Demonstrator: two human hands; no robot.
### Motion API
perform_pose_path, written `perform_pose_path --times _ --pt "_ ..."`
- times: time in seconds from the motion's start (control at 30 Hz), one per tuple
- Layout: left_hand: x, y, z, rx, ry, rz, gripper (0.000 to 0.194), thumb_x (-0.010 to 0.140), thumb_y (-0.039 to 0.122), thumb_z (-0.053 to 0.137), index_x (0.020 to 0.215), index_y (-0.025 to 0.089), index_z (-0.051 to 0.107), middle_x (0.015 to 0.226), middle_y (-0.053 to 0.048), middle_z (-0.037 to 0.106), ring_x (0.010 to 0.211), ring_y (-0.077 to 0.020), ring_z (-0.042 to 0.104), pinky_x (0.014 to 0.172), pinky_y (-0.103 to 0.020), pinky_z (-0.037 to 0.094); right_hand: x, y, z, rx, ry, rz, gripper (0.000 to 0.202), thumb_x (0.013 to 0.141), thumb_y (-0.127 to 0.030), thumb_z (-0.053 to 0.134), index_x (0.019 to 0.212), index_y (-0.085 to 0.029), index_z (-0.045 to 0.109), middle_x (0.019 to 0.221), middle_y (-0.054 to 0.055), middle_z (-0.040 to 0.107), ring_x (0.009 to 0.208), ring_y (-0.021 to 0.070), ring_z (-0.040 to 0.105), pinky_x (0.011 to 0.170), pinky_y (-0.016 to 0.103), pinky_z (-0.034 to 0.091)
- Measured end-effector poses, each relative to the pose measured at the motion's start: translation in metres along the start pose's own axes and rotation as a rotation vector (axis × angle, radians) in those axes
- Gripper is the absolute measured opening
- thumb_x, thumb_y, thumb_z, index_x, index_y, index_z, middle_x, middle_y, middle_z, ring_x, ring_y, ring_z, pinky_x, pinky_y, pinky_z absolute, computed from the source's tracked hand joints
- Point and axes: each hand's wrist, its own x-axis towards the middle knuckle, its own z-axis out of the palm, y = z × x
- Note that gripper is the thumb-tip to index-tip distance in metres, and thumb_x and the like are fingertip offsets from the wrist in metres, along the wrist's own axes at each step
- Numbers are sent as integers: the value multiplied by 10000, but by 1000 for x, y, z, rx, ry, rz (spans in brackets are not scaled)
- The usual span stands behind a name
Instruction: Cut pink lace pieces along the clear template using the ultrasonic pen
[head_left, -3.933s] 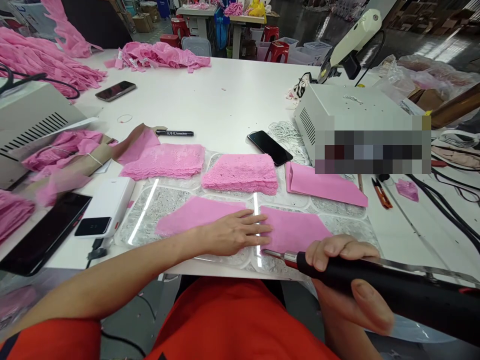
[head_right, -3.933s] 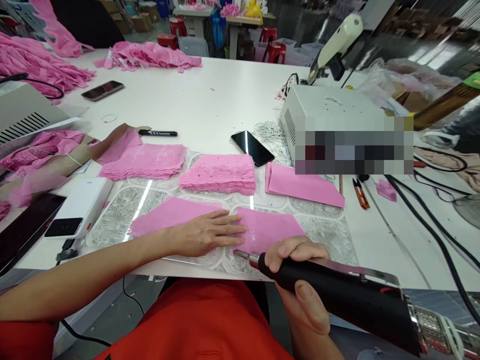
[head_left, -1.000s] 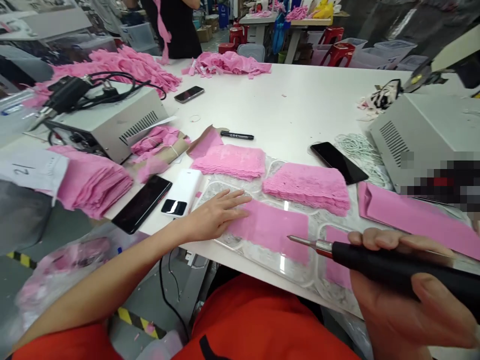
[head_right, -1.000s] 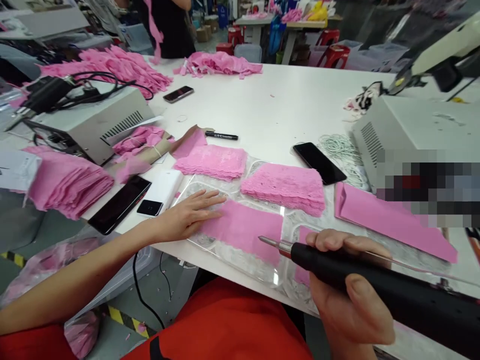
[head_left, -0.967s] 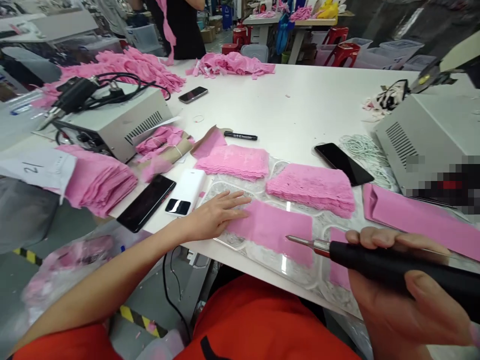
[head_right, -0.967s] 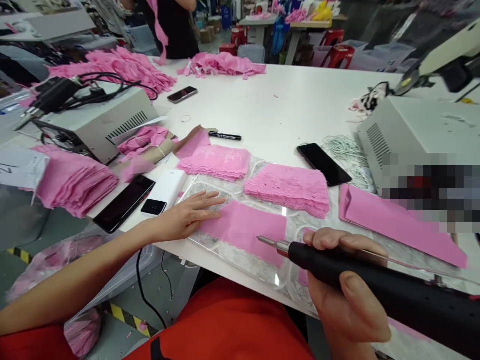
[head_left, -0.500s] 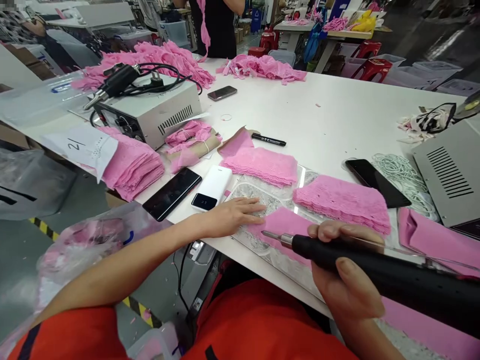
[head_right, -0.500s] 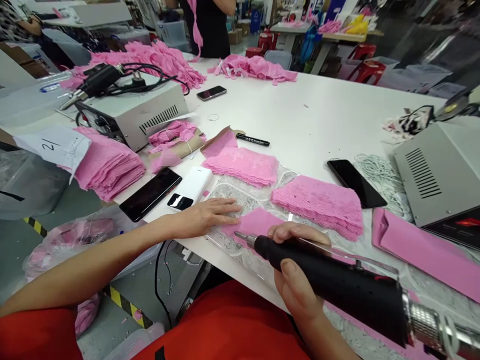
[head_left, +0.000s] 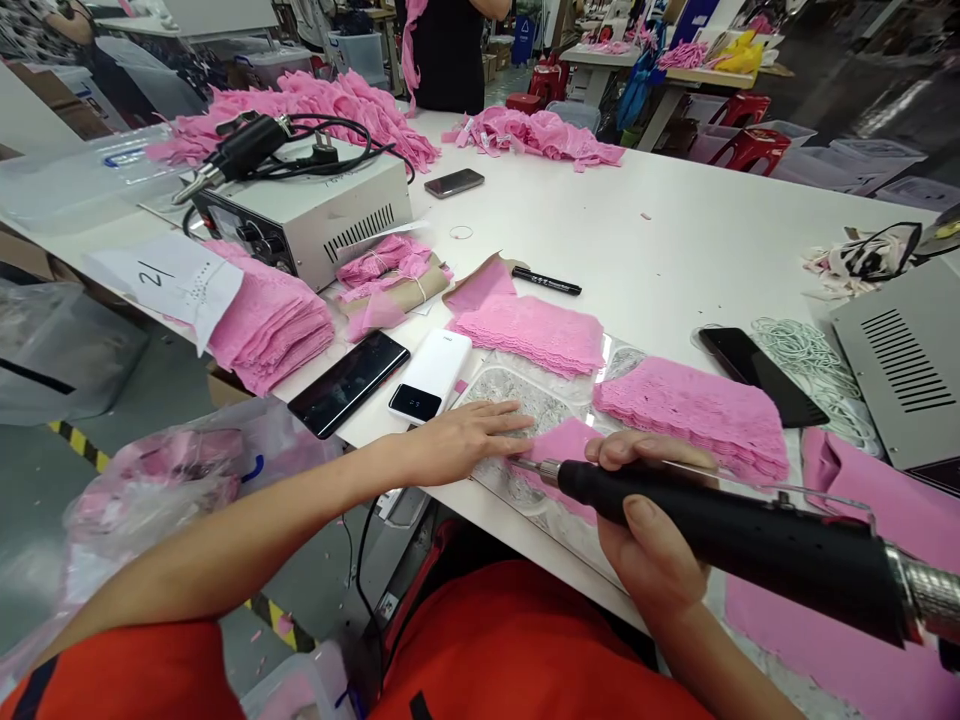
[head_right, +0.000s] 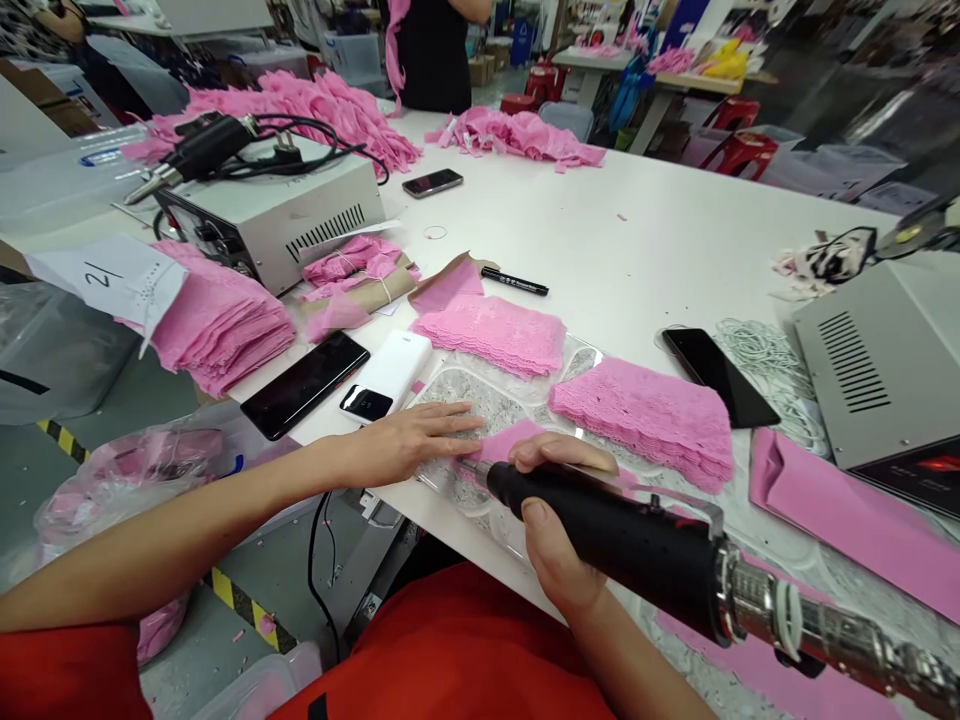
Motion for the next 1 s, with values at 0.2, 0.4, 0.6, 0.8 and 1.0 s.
perform_pose_path --times 0.2,0.4,0.6,0.8,1.0 --pt "-8 2 -1 28 10 -8 617 772 -80 450 1324 183 528 1476 -87 437 1417 -259 314 1135 -418 347 -1 0 0 24 -26 7 197 770 -254 626 964 -260 592 820 9 575 779 178 560 765 402 501" --pt "-10 1 1 19 52 12 549 802 -68 431 1291 144 564 1451 -108 465 1401 -270 344 1122 -418 377 -1 0 1 18 0 11 197 757 -260 637 947 -256 585 813 8 576 775 181 563 772 417 504" --pt "-9 1 3 -16 64 -6 555 790 -82 434 1273 149 578 1447 -97 472 1402 -267 343 1119 -417 387 2 3 1 15 -34 -4 196 754 -242 638 943 -249 590 801 3 579 774 169 565 756 381 502" --pt "-13 2 4 -34 102 -17 514 828 -60 430 1260 166 590 1442 -102 479 1401 -260 347 1104 -415 407 4 4 2 54 6 -8 190 740 -261 647 925 -243 607 786 -5 576 761 153 561 755 355 499" --pt "-17 1 7 -23 129 -10 482 843 -48 417 1247 136 606 1424 -117 496 1397 -283 350 1106 -437 402 4 3 2 45 -27 -13 187 758 -245 640 941 -251 602 790 -7 580 766 154 562 756 362 497"
